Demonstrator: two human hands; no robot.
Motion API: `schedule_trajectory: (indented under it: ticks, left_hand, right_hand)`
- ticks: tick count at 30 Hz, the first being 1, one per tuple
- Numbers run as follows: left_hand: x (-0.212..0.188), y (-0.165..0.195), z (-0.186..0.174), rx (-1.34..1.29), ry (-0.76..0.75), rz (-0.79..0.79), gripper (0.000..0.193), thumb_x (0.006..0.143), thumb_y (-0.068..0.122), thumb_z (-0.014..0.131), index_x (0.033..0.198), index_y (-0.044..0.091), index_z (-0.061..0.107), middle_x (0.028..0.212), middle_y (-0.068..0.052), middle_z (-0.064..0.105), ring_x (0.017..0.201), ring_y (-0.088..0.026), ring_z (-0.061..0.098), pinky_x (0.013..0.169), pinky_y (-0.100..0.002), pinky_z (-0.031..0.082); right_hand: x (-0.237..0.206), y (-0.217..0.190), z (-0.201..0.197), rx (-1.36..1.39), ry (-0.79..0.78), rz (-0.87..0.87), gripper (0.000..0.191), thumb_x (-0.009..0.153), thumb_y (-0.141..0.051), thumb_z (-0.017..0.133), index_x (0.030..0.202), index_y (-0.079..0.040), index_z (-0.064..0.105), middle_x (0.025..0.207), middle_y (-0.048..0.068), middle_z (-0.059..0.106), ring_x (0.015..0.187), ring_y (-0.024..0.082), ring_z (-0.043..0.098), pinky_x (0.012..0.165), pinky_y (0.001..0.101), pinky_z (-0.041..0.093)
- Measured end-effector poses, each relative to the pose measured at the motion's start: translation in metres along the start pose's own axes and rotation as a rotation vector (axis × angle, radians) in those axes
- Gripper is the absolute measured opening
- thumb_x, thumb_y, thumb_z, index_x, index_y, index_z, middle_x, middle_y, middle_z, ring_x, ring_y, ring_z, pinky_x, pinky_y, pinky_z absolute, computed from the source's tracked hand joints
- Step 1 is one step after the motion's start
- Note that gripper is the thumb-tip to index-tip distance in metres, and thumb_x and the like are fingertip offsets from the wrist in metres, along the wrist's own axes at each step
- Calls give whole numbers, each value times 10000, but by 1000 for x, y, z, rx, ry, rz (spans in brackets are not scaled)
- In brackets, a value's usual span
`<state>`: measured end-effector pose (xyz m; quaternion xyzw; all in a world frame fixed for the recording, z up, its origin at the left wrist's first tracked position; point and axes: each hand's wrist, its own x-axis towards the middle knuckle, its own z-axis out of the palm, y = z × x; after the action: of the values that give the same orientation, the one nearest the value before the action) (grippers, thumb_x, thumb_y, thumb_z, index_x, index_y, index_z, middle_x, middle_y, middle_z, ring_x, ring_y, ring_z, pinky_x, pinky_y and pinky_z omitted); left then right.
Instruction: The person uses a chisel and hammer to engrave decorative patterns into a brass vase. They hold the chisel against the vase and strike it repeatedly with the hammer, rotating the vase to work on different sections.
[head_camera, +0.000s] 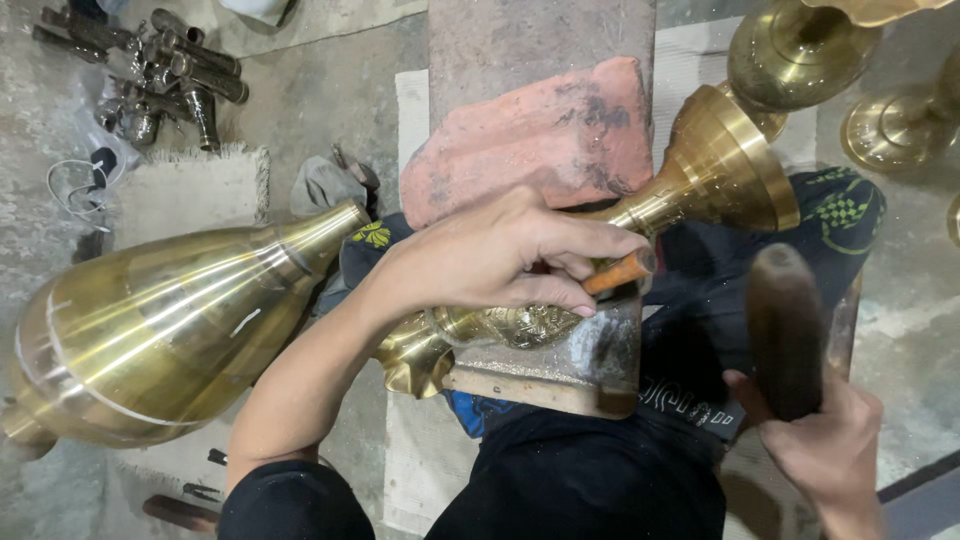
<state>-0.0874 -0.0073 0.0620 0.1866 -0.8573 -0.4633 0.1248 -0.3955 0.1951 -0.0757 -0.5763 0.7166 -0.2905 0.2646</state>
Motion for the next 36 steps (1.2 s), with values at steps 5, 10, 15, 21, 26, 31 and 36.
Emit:
schedule_trajectory:
  ticks: [5,10,15,21,26,31,36]
  left_hand:
    - [-2,2,3,12,-5,-15,585,928,166,809,1459,93,574,1094,-89,798,813,-201,795,655,-353,573]
    - [2,1,7,-8,-31,48,509,919,186,778,1398,108,624,1236,-99,762,755,-194,773,644,-357,581]
    - [4,3,6,-12,-34,48,483,936,181,774,1392,113,633,1176,-106,769,772,-197,769,646,-362,562]
    - [7,6,7,-28,-47,18,501,910,184,780,1386,126,636,1019,-97,796,667,-178,740,589,-358,529]
    - [7,7,6,49,-44,43,500,920,168,793,1393,117,637,1014,-103,797,595,-241,660,573,-397,491]
    - [6,6,6,-4,-38,43,510,906,170,797,1387,133,632,1170,-113,771,694,-218,739,607,-362,541]
    - [4,6,6,-43,-36,14,520,919,165,792,1408,140,619,1193,-107,769,797,-226,782,662,-361,566]
  right_hand:
    - [6,-21,-19,139,22,-21,364,791,-117,847,1064,41,665,783,123,702,630,184,686,636,305,542]
    - [10,-10,-25,-183,88,-93,328,828,-116,864,1036,44,667,817,182,685,662,265,683,676,351,560]
    - [14,5,-29,-105,-16,-103,272,831,-104,823,1038,-12,672,821,130,722,701,230,729,614,316,564]
    - [12,9,-44,-91,-93,-30,455,855,22,722,1301,37,629,972,175,717,832,236,732,758,322,578]
    - [17,15,-43,196,-176,92,300,901,19,678,1196,53,633,949,159,725,835,221,741,735,335,600]
    - [20,9,-47,-12,-167,129,439,880,70,663,1317,50,629,906,189,724,766,245,746,717,354,594]
    - [26,-5,-52,-21,-250,23,684,726,156,625,1402,79,559,1006,197,735,890,237,741,808,373,592]
